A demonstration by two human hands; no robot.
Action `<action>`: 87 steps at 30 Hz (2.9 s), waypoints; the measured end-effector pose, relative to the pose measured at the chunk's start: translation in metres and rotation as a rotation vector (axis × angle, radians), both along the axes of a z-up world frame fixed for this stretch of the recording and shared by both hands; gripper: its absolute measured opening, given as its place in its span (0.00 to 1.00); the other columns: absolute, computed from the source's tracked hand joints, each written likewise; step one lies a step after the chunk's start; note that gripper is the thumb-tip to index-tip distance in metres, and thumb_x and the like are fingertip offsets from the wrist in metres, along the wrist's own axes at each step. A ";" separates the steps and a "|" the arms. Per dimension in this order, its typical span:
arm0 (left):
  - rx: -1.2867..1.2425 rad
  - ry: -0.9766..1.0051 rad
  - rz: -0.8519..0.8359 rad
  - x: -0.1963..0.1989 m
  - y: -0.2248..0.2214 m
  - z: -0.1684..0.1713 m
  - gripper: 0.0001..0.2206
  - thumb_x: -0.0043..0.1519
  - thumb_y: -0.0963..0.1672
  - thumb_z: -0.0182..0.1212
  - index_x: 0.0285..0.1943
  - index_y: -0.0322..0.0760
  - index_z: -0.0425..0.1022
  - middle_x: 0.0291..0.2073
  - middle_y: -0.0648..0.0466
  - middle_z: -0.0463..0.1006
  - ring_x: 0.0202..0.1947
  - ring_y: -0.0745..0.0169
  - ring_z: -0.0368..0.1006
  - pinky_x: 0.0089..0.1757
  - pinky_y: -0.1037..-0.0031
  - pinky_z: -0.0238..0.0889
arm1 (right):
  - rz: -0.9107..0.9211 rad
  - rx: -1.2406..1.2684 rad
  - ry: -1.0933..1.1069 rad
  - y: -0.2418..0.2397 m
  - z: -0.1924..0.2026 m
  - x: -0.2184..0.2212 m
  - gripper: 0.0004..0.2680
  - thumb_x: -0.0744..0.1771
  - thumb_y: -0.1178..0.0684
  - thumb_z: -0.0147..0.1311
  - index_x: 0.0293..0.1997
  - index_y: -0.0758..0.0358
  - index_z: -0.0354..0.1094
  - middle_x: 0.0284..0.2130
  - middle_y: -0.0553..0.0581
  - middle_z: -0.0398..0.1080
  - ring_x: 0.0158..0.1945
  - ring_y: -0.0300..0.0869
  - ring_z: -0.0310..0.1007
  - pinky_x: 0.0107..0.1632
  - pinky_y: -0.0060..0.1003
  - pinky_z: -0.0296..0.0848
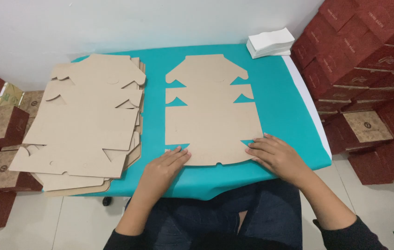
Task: Assembling a cardboard box from a flat cutout by folding sides and tucking in flaps, then placing a paper liner inside.
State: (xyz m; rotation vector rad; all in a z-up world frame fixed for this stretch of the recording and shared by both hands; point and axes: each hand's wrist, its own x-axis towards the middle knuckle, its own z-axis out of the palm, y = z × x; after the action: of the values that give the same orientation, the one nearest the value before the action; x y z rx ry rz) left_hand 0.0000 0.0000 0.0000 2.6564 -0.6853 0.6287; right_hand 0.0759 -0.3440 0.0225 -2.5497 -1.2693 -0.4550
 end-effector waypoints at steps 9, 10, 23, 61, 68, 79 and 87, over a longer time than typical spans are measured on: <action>-0.286 0.396 0.176 0.043 0.004 0.049 0.06 0.61 0.46 0.58 0.41 0.42 0.79 0.30 0.54 0.81 0.37 0.56 0.78 0.38 0.69 0.71 | -0.168 0.348 0.414 0.012 0.020 0.047 0.02 0.65 0.54 0.55 0.37 0.55 0.72 0.27 0.50 0.71 0.38 0.44 0.73 0.47 0.40 0.70; -0.284 0.396 0.176 0.049 0.005 0.049 0.06 0.61 0.46 0.58 0.41 0.42 0.79 0.30 0.54 0.81 0.37 0.56 0.78 0.38 0.69 0.71 | -0.168 0.349 0.414 0.014 0.018 0.055 0.02 0.65 0.54 0.55 0.37 0.55 0.72 0.27 0.50 0.71 0.38 0.44 0.73 0.47 0.40 0.70; -0.178 0.415 0.340 0.109 0.015 0.029 0.10 0.57 0.47 0.63 0.43 0.43 0.76 0.33 0.49 0.79 0.41 0.49 0.74 0.43 0.63 0.64 | -0.391 0.314 0.712 0.038 0.011 0.109 0.06 0.65 0.55 0.55 0.42 0.63 0.73 0.32 0.68 0.73 0.39 0.56 0.72 0.42 0.46 0.68; 0.062 0.077 0.344 0.045 -0.089 -0.038 0.28 0.56 0.48 0.42 0.66 0.30 0.60 0.65 0.40 0.60 0.67 0.49 0.52 0.63 0.60 0.42 | -0.162 -0.065 0.129 0.106 -0.054 0.011 0.17 0.70 0.49 0.36 0.65 0.62 0.54 0.64 0.62 0.55 0.68 0.49 0.49 0.68 0.44 0.47; 0.072 0.065 0.396 0.042 -0.088 -0.041 0.28 0.57 0.49 0.42 0.65 0.31 0.62 0.63 0.41 0.63 0.66 0.49 0.55 0.62 0.59 0.45 | -0.414 -0.218 0.120 0.062 -0.037 0.008 0.16 0.71 0.48 0.30 0.65 0.60 0.56 0.63 0.58 0.57 0.68 0.45 0.51 0.70 0.44 0.38; 0.016 0.073 0.439 0.033 -0.071 -0.028 0.22 0.60 0.49 0.43 0.61 0.38 0.70 0.58 0.47 0.70 0.62 0.55 0.62 0.59 0.63 0.53 | -0.480 -0.191 0.135 0.050 -0.034 0.001 0.16 0.71 0.48 0.30 0.64 0.57 0.57 0.64 0.55 0.57 0.69 0.42 0.50 0.71 0.45 0.34; -0.019 -0.003 0.422 0.025 -0.052 -0.009 0.23 0.61 0.54 0.52 0.53 0.34 0.75 0.48 0.46 0.77 0.55 0.54 0.69 0.56 0.69 0.59 | -0.493 -0.153 0.152 0.052 -0.029 -0.002 0.15 0.71 0.49 0.31 0.64 0.59 0.57 0.64 0.55 0.56 0.69 0.43 0.48 0.71 0.46 0.34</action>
State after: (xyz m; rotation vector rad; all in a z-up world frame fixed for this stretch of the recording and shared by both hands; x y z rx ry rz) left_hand 0.0253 -0.0524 -0.0092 2.8002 -0.1107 0.7394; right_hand 0.0743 -0.2920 -0.0069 -2.9591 -0.6378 -0.2537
